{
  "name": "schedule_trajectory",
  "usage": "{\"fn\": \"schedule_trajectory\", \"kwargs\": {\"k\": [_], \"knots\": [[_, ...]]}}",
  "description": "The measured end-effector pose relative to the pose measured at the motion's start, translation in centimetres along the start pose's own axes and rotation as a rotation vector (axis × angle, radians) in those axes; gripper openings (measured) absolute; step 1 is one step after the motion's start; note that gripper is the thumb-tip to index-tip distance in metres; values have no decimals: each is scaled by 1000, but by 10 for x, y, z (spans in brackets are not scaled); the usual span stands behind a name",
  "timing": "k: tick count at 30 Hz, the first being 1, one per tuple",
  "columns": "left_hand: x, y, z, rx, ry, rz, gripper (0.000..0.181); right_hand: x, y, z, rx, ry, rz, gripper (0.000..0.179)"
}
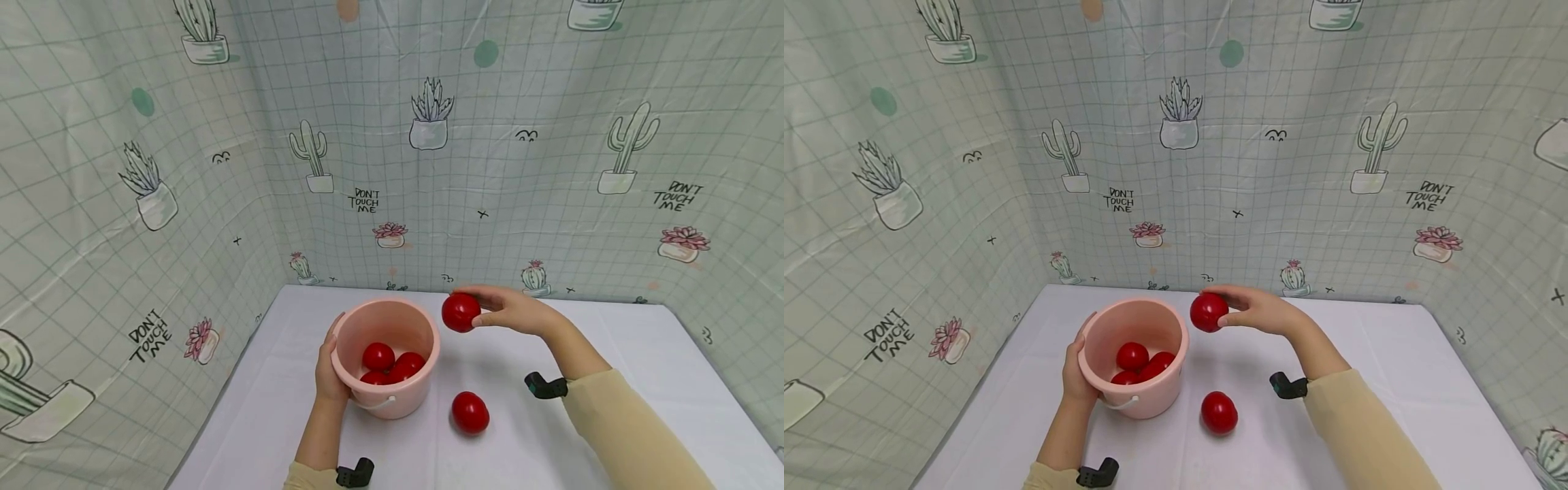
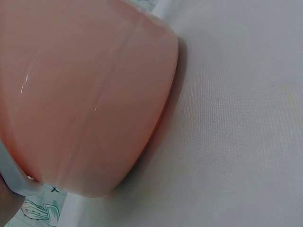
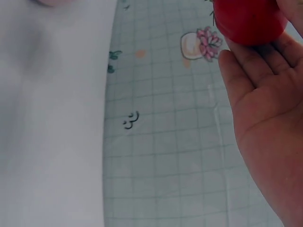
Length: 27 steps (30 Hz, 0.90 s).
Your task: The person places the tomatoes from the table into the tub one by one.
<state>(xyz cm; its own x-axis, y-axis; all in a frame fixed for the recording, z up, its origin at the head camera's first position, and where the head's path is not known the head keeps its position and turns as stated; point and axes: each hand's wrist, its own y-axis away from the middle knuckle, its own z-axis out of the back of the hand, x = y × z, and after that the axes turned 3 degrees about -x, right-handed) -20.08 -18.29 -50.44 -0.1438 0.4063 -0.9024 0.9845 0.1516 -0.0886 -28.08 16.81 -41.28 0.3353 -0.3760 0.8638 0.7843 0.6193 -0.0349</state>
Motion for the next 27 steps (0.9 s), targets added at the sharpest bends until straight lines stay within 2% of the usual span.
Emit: {"fn": "schedule_trajectory", "kwargs": {"k": [9, 16, 22, 27], "knots": [[1, 0, 0, -5, -10, -5, 57, 31, -26, -3, 66, 61, -36, 57], [-1, 2, 0, -8, -10, -3, 55, 43, -48, -8, 205, 55, 44, 56], [0, 1, -1, -17, -10, -7, 56, 53, -68, -14, 344, 9, 49, 59], [0, 0, -1, -18, -6, -7, 56, 63, -82, -22, 416, 35, 47, 60]]}}
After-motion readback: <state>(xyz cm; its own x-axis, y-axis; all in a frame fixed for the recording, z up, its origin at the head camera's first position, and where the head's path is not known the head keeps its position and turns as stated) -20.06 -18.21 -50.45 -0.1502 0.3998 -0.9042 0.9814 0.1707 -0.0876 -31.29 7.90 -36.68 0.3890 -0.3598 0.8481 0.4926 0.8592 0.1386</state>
